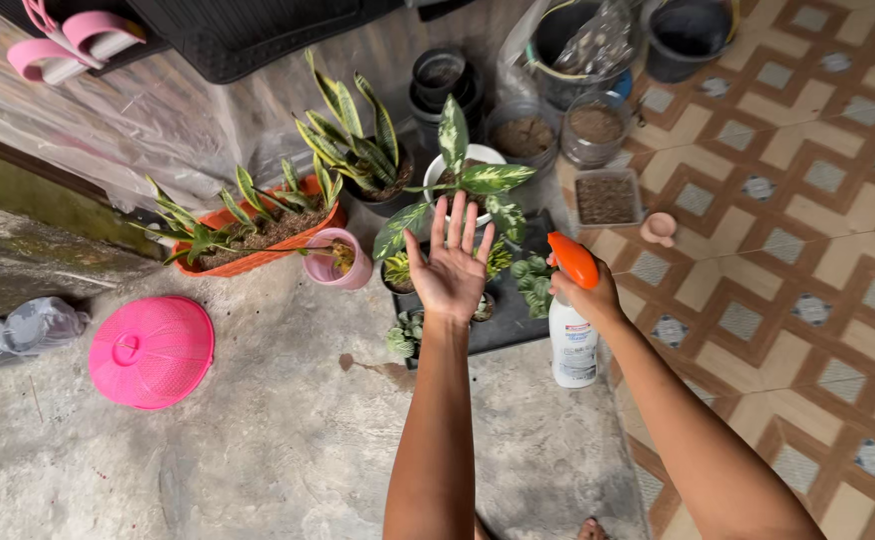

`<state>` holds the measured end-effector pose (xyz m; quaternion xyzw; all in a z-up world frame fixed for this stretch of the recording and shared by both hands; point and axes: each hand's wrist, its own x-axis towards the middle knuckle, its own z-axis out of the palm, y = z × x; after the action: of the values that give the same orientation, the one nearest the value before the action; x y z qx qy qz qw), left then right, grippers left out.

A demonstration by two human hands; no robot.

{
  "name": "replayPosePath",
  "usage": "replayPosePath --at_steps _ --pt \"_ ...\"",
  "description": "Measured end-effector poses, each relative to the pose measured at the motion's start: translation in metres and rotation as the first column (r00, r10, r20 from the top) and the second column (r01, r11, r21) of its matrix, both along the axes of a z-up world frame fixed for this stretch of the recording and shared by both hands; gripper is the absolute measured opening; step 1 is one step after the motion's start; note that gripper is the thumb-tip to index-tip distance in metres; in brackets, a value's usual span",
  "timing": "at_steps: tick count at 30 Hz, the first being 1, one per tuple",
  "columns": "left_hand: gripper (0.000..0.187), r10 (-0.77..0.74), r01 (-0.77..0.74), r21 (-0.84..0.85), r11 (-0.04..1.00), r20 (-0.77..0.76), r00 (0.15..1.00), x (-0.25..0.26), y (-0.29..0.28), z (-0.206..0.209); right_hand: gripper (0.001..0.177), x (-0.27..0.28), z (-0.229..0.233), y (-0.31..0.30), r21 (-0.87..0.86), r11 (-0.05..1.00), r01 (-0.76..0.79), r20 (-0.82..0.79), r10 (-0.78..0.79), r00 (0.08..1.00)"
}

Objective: The person waters and maintains several indoor potted plants by spraying them with a spray bottle and checking their leaves by hand.

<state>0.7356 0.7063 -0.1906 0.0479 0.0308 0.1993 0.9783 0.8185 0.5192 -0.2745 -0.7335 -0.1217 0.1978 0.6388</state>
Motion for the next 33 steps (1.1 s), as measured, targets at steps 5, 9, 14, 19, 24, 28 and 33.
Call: replayPosePath --at_steps 5,9,14,19,24,28,33 --pt "0.068 0.017 -0.018 -0.003 1.000 -0.151 0.988 -0.024 0.041 -0.038 0.029 0.017 -0.054 0.039 0.132 0.988 0.076 -0.062 -0.068 0.996" --pt "0.067 0.004 -0.001 0.016 1.000 -0.167 0.986 -0.034 0.064 -0.059 0.027 0.022 -0.063 0.061 0.132 0.986 0.105 -0.010 -0.105 0.994" --pt "0.067 -0.018 0.023 0.016 1.000 -0.240 0.971 -0.030 0.078 -0.083 0.027 0.030 -0.080 0.075 0.096 0.986 0.135 0.013 -0.137 0.991" --pt "0.066 -0.032 0.032 -0.003 0.999 -0.219 0.975 0.002 0.085 -0.104 0.026 0.052 -0.106 0.094 0.061 0.980 0.191 0.018 -0.192 0.981" --pt "0.065 0.005 -0.010 -0.017 1.000 -0.271 0.963 0.054 0.075 -0.128 0.027 0.081 -0.134 0.111 -0.136 0.978 0.160 -0.045 -0.167 0.985" --pt "0.065 0.062 -0.059 0.017 0.998 -0.238 0.969 0.084 0.073 -0.159 0.033 0.113 -0.164 0.119 -0.356 0.925 0.135 0.267 -0.038 0.963" --pt "0.065 0.115 -0.114 0.017 0.993 -0.209 0.971 0.100 0.073 -0.187 0.041 0.132 -0.190 0.131 -0.453 0.873 0.178 0.331 -0.020 0.943"
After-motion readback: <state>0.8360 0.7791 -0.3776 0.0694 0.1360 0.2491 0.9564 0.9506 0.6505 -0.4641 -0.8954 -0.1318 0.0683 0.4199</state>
